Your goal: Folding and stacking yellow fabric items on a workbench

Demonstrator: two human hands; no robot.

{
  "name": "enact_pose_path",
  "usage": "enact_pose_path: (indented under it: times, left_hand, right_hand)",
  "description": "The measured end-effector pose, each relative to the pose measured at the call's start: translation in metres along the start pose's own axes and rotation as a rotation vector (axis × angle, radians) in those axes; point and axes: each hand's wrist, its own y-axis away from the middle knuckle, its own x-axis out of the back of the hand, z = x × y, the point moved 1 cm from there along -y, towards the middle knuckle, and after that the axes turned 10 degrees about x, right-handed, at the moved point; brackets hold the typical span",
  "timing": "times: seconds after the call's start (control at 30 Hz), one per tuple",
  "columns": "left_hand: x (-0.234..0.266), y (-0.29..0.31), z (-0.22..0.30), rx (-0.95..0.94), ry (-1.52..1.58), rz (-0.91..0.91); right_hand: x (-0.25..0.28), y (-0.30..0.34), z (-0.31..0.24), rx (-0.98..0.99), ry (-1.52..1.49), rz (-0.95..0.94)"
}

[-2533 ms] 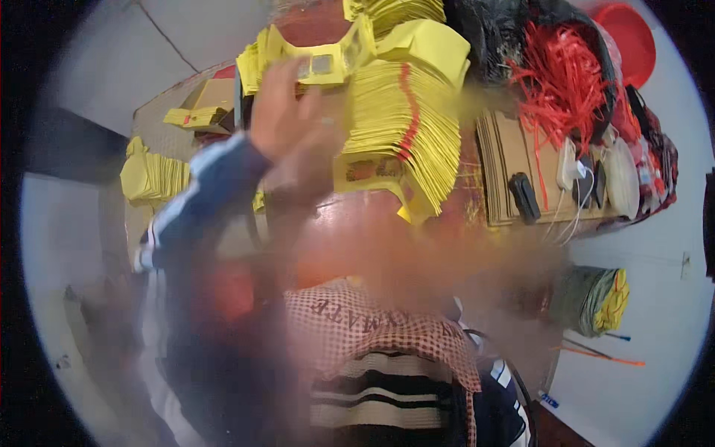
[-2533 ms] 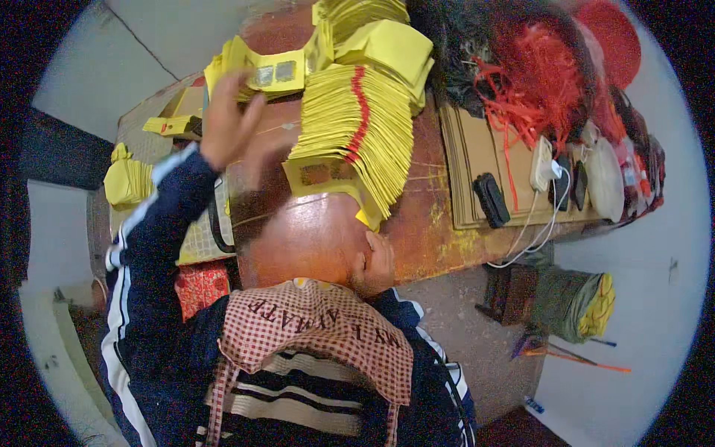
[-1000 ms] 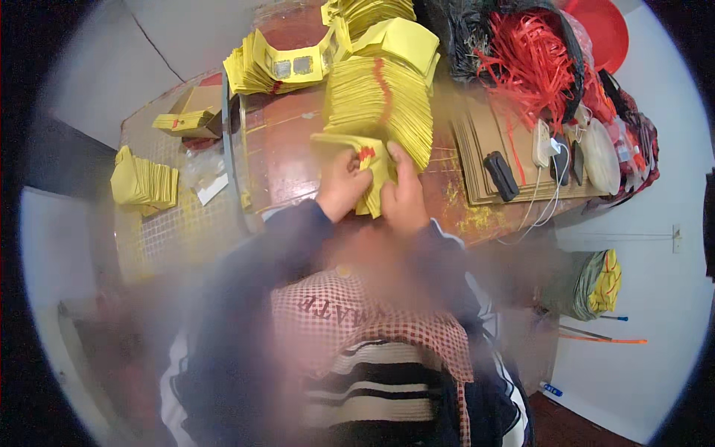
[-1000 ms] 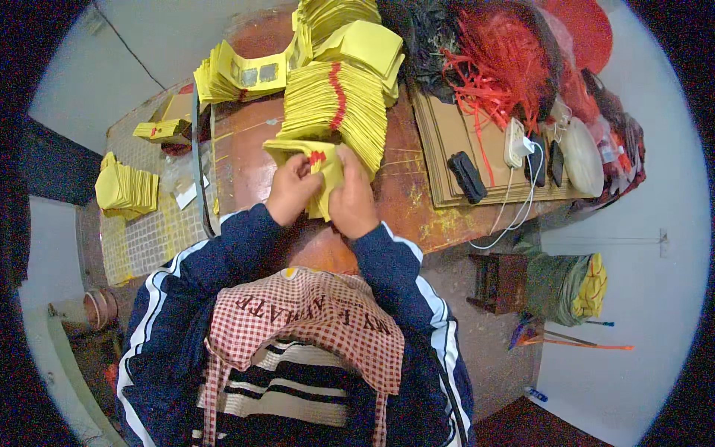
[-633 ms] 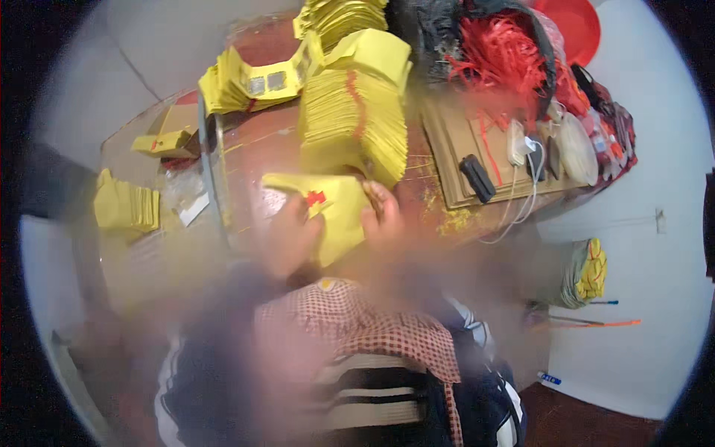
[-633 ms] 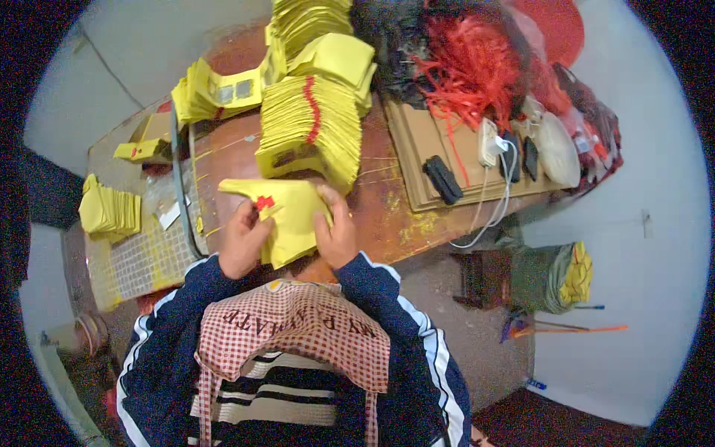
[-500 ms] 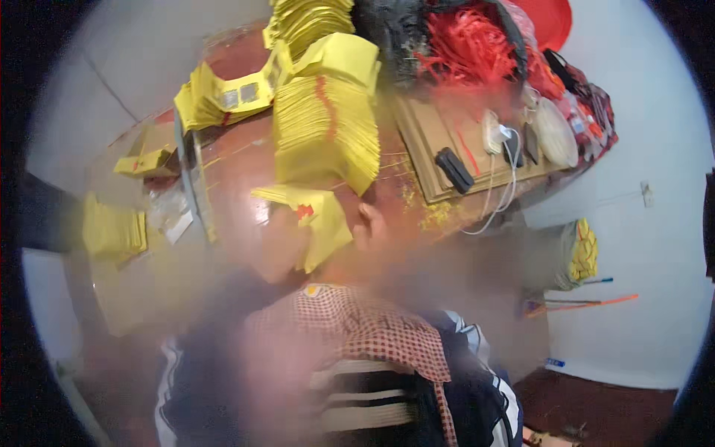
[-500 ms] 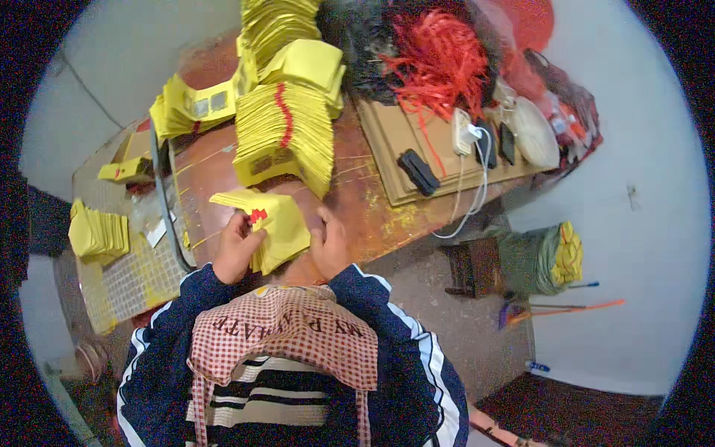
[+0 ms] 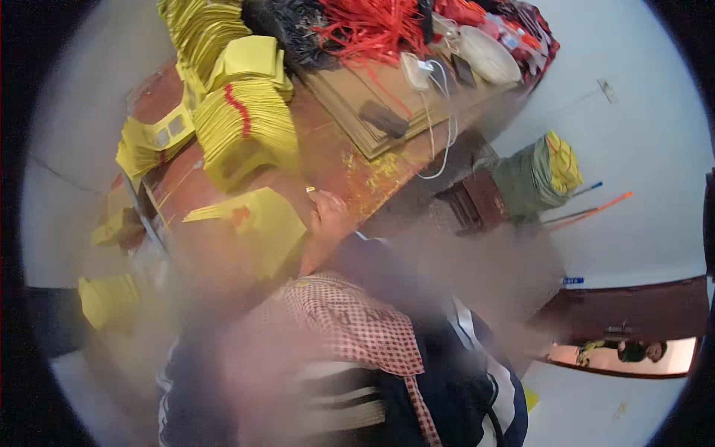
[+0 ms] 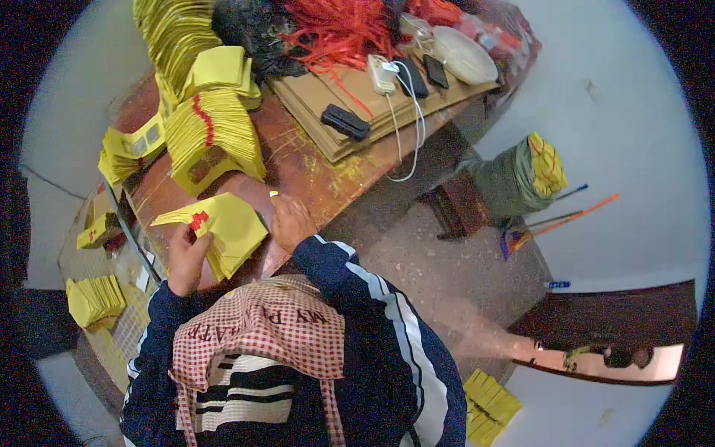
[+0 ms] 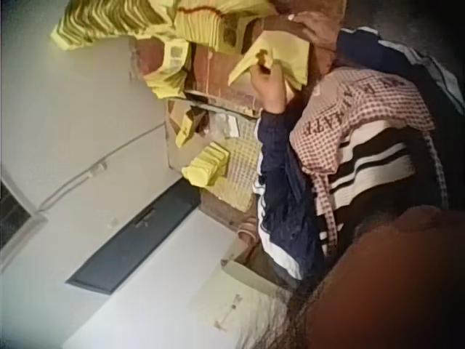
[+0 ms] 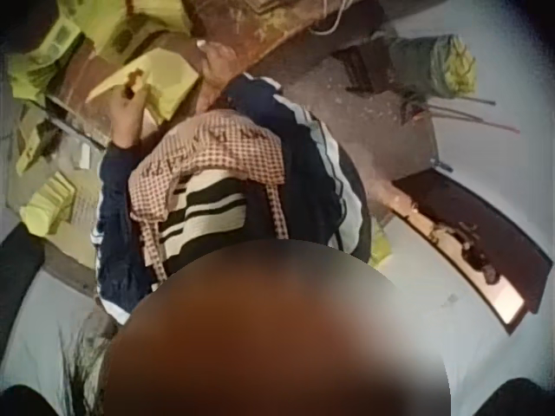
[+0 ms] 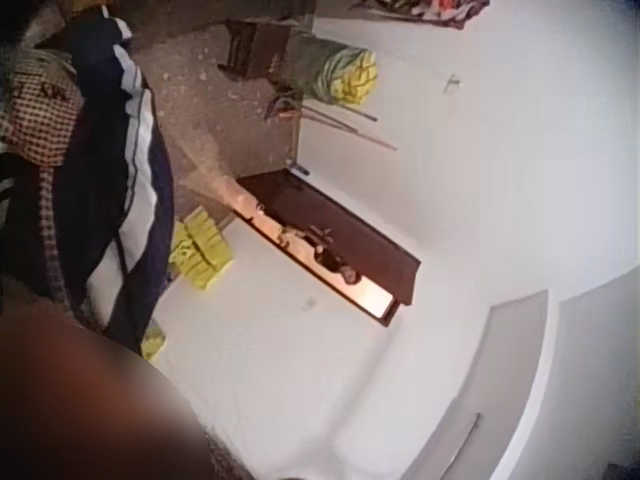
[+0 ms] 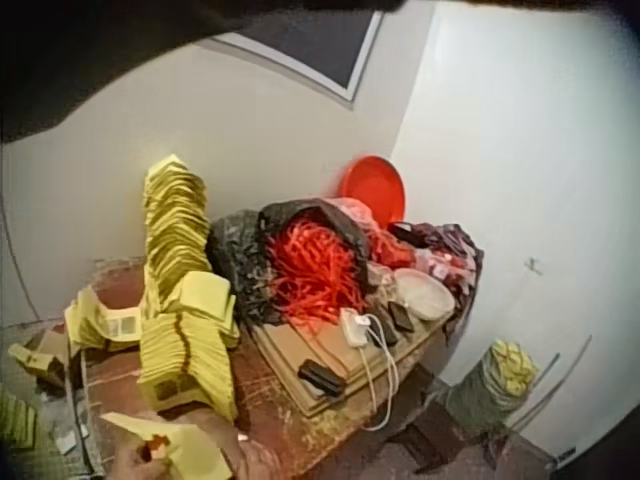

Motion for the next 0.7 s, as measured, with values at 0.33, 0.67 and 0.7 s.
enact_pose_path:
  times: [0.33,0.67,0.7]
  left_hand:
    - [-0.015,-0.009,-0.015,0.100,-0.043,-0.060]
    - [-0.013,-0.016,0.002,0.045,-0.109,-0.103]
    - [-0.008,-0.021,-0.003,0.047,-0.110,-0.134]
  right_hand:
    - [-0.001,0.005,0.000,-0.052,-0.046,0.086]
    - [0.006,0.020,-0.008,-0.144,-0.192,0.165]
    - [0.004,0.026,-0.008,-0.152,-0.181,0.173]
